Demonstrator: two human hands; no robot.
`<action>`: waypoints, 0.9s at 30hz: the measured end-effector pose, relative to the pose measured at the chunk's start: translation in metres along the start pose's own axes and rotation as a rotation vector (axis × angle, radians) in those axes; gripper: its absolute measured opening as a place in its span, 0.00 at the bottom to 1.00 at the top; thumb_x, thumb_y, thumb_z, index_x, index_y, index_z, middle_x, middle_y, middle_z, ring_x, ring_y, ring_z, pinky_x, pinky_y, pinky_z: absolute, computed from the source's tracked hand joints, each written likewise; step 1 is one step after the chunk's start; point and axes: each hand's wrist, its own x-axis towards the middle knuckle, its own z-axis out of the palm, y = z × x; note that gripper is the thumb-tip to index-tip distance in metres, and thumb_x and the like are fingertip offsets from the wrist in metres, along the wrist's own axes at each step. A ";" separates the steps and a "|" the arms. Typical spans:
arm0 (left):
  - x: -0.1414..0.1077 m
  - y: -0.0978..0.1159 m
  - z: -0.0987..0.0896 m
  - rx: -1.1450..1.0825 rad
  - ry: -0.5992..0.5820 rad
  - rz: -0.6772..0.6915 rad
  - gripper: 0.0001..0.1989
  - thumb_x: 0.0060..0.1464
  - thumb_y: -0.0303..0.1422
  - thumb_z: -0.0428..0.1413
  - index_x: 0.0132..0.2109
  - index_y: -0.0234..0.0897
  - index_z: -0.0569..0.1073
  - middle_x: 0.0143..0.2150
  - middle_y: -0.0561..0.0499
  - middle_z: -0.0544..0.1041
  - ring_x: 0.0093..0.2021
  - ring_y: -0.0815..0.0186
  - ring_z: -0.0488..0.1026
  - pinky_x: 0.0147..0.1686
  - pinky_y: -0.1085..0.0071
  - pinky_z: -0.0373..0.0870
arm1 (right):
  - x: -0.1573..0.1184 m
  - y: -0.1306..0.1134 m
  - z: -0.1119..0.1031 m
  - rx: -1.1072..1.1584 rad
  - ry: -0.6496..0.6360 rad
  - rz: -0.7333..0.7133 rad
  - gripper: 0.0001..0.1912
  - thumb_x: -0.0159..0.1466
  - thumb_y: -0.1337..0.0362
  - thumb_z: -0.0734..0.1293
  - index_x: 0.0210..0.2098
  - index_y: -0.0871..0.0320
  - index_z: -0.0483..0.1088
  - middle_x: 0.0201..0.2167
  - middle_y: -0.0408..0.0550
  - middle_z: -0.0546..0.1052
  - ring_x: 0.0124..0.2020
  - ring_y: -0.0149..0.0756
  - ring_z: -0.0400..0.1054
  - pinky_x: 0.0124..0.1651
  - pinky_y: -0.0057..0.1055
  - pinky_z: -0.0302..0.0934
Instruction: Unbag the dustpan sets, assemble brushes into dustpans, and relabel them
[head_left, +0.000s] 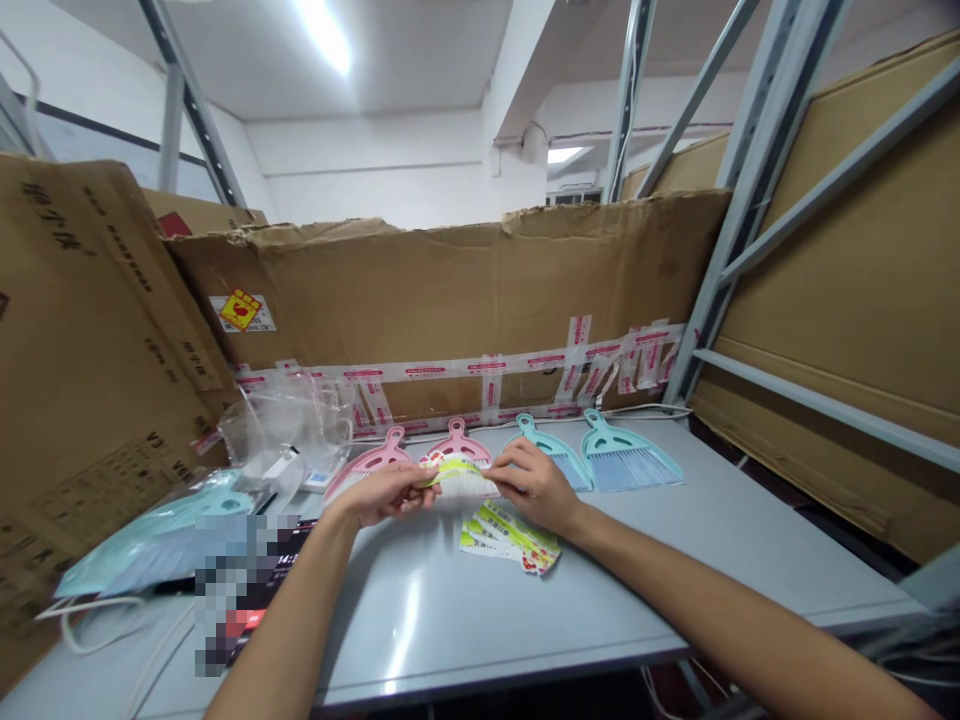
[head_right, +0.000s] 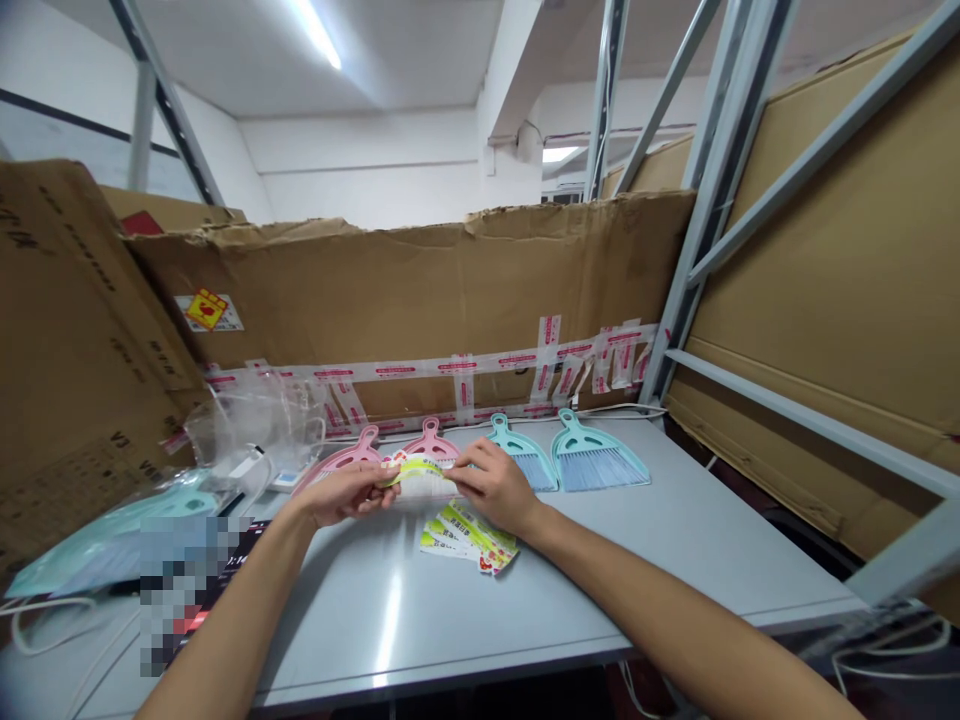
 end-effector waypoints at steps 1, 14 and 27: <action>-0.001 -0.001 -0.003 0.014 0.028 -0.026 0.34 0.52 0.66 0.67 0.35 0.34 0.79 0.27 0.51 0.75 0.23 0.72 0.56 0.23 0.71 0.43 | -0.002 0.002 0.001 -0.024 -0.072 -0.041 0.13 0.75 0.71 0.71 0.52 0.51 0.84 0.43 0.52 0.84 0.47 0.46 0.72 0.49 0.43 0.71; -0.006 -0.014 -0.016 0.411 -0.144 -0.219 0.37 0.48 0.70 0.67 0.34 0.36 0.85 0.26 0.44 0.83 0.20 0.69 0.61 0.22 0.69 0.51 | -0.004 0.003 0.012 -0.196 -0.458 -0.244 0.08 0.77 0.68 0.71 0.48 0.52 0.84 0.43 0.50 0.83 0.48 0.43 0.71 0.49 0.37 0.65; 0.004 -0.018 -0.006 0.470 0.001 -0.261 0.43 0.49 0.76 0.59 0.28 0.36 0.82 0.26 0.40 0.83 0.19 0.68 0.62 0.22 0.68 0.53 | -0.009 0.013 0.016 -0.225 -0.420 -0.100 0.09 0.76 0.68 0.71 0.50 0.52 0.85 0.44 0.53 0.83 0.50 0.45 0.71 0.50 0.40 0.66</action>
